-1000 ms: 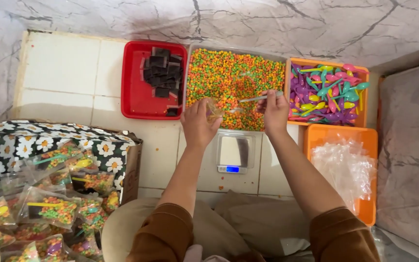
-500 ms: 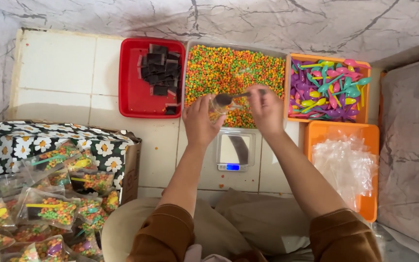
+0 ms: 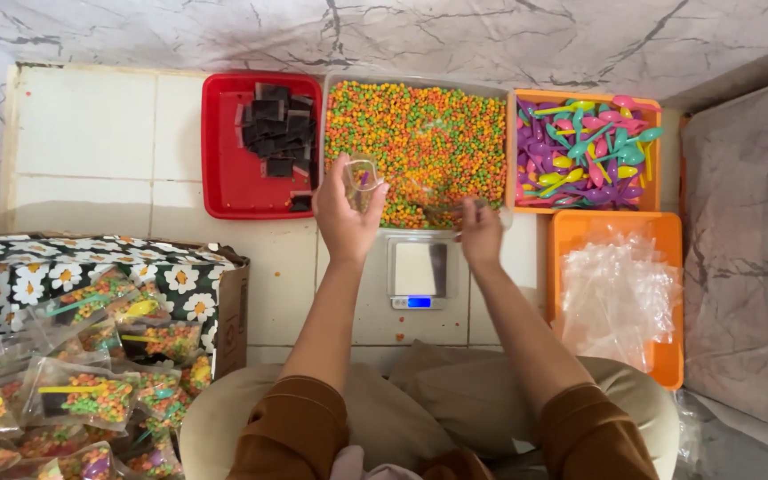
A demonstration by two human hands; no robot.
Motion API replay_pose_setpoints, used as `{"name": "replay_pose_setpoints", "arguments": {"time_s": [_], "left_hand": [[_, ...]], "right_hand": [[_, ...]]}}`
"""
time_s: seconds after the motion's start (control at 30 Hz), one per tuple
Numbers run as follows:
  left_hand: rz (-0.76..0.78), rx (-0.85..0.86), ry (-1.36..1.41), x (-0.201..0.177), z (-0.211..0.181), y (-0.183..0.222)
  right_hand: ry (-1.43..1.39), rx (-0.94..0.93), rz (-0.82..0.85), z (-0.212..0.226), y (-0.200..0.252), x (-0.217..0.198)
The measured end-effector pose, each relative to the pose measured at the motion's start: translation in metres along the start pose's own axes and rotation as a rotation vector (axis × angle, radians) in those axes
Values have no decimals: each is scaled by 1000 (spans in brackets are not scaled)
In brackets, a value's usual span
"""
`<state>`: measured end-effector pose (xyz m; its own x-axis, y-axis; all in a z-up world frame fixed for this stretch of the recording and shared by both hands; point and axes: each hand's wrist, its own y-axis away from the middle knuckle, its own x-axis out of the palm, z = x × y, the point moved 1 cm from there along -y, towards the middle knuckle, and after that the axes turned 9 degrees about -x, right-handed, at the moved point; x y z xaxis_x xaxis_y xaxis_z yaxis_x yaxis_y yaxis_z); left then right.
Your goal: Portioning small colorful candies into plastic bags using a spoon and a digital scale.
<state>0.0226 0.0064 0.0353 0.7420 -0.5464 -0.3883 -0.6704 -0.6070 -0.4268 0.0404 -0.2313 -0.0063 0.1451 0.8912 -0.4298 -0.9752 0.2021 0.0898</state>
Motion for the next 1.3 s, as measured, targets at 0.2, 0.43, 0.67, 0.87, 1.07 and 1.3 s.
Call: {"name": "replay_pose_setpoints", "arguments": {"time_s": [0.2,0.43,0.67,0.87,1.07,1.3], "left_hand": [[3,6,-28,-12,-6,-9],[3,66,-110,-9,-8,-8],[140,20,-224,-10,-11,-3],[237,18,-292,-6,-7,5],[256,31,-289,-4,-10,7],[223,-31,-171,0,-5,2]], "right_hand": [[-276,361,-27,-8,4,34],[-343,371,-113,-2,-20,19],[-343,142,-149,71,-41,-16],[-372,-38,-102,128,-43,-23],[-102,-446,59,162,-19,-13],[-310,-271,-93,121,-36,-15]]}}
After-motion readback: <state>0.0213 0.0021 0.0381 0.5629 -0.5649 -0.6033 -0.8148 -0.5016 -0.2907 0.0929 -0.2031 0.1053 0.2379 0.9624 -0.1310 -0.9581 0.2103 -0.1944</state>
